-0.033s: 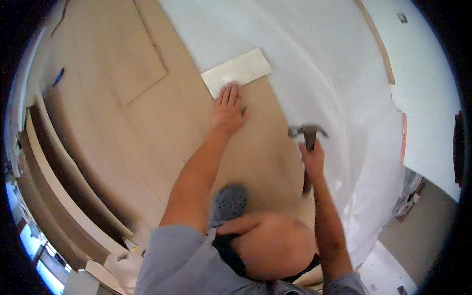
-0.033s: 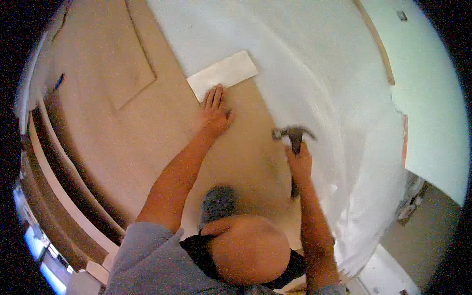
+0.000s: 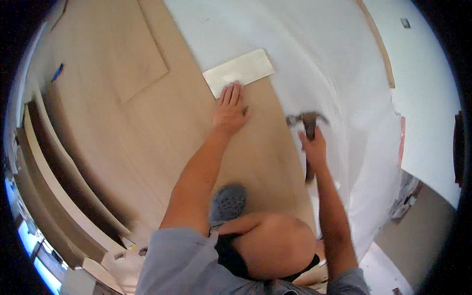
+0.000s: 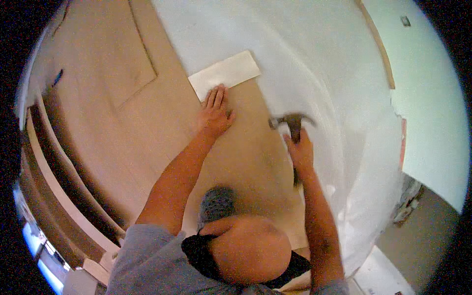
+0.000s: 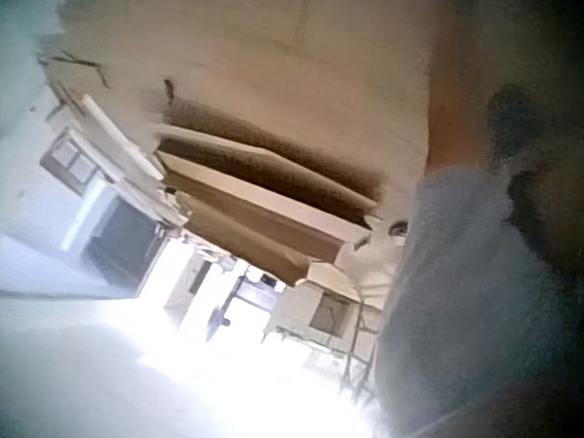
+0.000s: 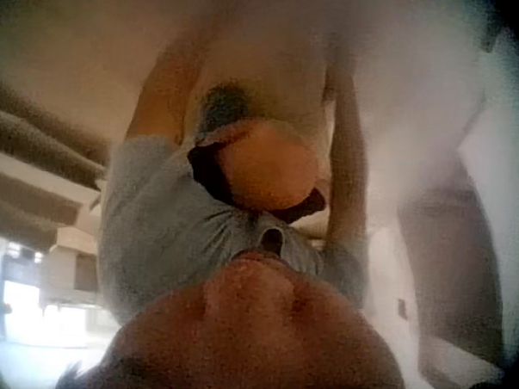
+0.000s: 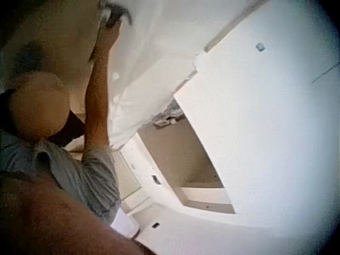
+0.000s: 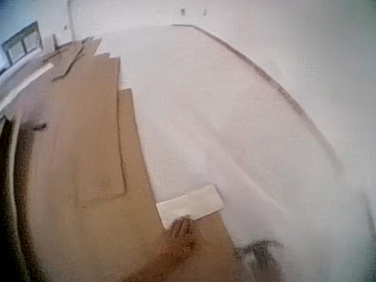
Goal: The person unboxes floor planks, aligns them on a white underlay, and secures them into place using a hammer and a tapping block.
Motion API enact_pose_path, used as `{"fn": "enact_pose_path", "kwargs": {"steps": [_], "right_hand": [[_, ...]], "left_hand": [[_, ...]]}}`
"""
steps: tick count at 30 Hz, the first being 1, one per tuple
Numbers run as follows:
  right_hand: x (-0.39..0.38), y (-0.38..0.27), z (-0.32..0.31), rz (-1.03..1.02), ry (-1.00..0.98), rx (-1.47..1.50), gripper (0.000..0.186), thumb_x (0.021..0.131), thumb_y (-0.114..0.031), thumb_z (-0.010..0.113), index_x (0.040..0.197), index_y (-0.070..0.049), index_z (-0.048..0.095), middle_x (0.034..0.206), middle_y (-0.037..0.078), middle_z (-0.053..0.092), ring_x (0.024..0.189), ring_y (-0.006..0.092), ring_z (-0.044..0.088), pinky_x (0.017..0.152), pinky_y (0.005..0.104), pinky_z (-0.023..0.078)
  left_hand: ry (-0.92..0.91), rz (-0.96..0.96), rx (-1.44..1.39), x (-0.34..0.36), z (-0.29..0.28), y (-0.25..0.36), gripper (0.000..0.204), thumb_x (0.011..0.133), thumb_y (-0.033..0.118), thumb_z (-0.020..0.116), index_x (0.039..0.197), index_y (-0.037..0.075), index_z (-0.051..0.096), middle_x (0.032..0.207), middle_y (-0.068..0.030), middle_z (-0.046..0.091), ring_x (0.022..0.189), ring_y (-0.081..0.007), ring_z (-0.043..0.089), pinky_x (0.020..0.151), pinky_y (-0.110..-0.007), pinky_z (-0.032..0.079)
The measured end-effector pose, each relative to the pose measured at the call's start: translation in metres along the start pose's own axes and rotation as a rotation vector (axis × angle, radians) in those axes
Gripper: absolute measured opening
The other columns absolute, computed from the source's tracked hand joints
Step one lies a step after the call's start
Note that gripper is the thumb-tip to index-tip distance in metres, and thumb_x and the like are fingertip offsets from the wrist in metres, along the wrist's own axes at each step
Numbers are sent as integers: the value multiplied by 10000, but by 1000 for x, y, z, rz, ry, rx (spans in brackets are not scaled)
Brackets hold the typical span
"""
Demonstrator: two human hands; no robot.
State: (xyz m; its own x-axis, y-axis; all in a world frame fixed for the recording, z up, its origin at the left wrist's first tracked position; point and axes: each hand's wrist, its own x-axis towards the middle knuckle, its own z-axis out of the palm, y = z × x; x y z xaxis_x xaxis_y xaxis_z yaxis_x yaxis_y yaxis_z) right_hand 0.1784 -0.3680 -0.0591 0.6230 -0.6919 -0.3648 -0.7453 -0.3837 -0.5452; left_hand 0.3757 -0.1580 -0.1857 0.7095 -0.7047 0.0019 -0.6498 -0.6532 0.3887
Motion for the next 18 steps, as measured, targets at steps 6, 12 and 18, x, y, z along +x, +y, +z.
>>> {"fn": "enact_pose_path", "kwargs": {"steps": [6,12,18], "right_hand": [[174,-150,34,-513,-155,-818,383,932,-403,589,1074,-48,603,885,218,706,859,429,684,741,555,534],[276,-277,88,-1006,-49,-884,375,945,-420,590,1025,-55,624,856,198,706,834,392,686,711,516,539],[288,-269,130,-1242,-345,-1209,233,858,-151,576,1068,-80,650,907,188,708,889,369,691,769,517,538]], "left_hand": [[46,17,-77,-4,4,4,717,966,405,489,1535,8,306,1610,-146,282,1474,-301,293,1246,-435,189],[58,12,-109,2,4,3,696,957,353,501,1529,4,313,1597,-131,304,1455,-280,322,1243,-420,214],[68,-7,-102,-4,7,-3,682,954,344,506,1515,-4,335,1564,-136,346,1432,-287,351,1235,-424,236]]}}
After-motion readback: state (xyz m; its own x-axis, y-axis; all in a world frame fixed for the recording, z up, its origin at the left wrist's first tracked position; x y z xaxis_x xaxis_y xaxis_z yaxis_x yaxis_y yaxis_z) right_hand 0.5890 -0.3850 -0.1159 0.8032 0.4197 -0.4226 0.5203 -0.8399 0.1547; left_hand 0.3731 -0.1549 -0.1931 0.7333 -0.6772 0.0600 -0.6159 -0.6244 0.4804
